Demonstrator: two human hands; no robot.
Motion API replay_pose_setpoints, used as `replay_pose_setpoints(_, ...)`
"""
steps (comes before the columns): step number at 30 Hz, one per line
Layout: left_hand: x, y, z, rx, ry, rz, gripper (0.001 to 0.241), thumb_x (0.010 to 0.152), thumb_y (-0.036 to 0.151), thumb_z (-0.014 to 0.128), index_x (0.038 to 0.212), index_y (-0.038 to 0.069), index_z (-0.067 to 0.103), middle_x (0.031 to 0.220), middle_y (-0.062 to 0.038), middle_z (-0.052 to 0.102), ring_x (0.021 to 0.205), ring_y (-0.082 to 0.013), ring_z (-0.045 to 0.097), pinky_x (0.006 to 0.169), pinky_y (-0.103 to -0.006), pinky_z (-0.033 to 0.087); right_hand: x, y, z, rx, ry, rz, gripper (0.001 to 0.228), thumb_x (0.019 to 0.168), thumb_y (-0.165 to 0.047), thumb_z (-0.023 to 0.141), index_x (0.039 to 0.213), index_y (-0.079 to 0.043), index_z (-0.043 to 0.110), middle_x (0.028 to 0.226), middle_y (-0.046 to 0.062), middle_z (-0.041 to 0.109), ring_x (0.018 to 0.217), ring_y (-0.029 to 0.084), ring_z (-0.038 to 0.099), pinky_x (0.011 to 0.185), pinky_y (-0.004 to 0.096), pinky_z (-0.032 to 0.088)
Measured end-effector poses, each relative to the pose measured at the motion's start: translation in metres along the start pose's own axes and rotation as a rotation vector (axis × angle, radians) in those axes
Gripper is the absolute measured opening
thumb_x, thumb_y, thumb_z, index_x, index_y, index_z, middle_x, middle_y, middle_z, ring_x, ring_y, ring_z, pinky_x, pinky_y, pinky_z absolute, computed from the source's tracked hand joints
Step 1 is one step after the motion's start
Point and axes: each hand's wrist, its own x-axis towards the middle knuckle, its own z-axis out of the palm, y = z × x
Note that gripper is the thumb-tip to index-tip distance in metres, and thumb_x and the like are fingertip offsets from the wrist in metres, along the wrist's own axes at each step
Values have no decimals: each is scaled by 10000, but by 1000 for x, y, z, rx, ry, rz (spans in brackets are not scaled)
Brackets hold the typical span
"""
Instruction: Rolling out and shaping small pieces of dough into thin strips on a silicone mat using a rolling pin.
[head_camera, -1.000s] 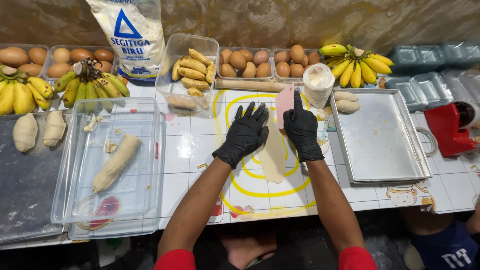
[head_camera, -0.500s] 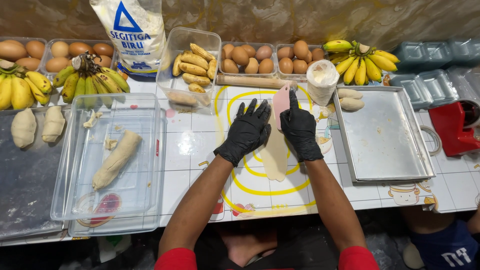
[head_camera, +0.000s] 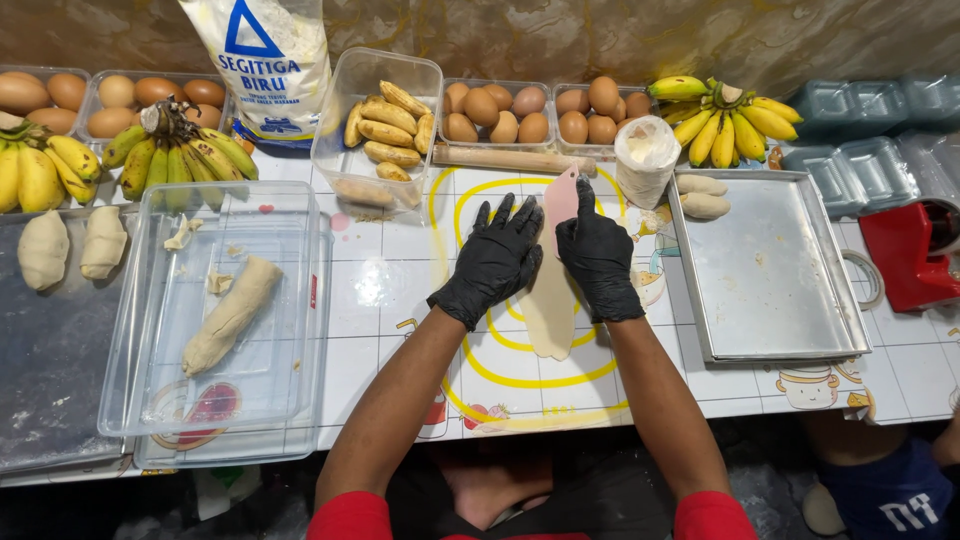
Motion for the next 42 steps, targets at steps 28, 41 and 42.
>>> replay_pose_setpoints(28, 3, 4, 0, 52, -27, 12, 565, 1052, 408, 408, 1568, 179, 422, 1653, -46, 369, 1528, -358, 308, 1255, -565, 137, 22, -51, -46, 77, -412, 132, 770, 963, -307, 506, 1652, -175, 189, 1100, 282, 700, 1131, 471, 672, 925, 570, 566)
replay_pose_setpoints(41, 0, 10, -9, 40, -26, 0, 565, 1044, 393, 424, 1562, 167, 430, 1646, -53, 385, 1522, -363, 321, 1255, -574, 142, 26, -46, -36, 90, -397, 151, 797, 959, -341, 511, 1660, -227, 151, 1110, 264, 707, 1125, 460, 677, 924, 551, 571)
replay_pose_setpoints(42, 0, 11, -10, 47, -25, 1, 568, 1045, 389, 427, 1569, 172, 420, 1650, -50, 378, 1525, -363, 316, 1256, -575, 141, 29, -43, -30, 107, -388, 152, 803, 954, -355, 513, 1660, -235, 149, 1117, 262, 706, 1131, 460, 674, 926, 555, 569)
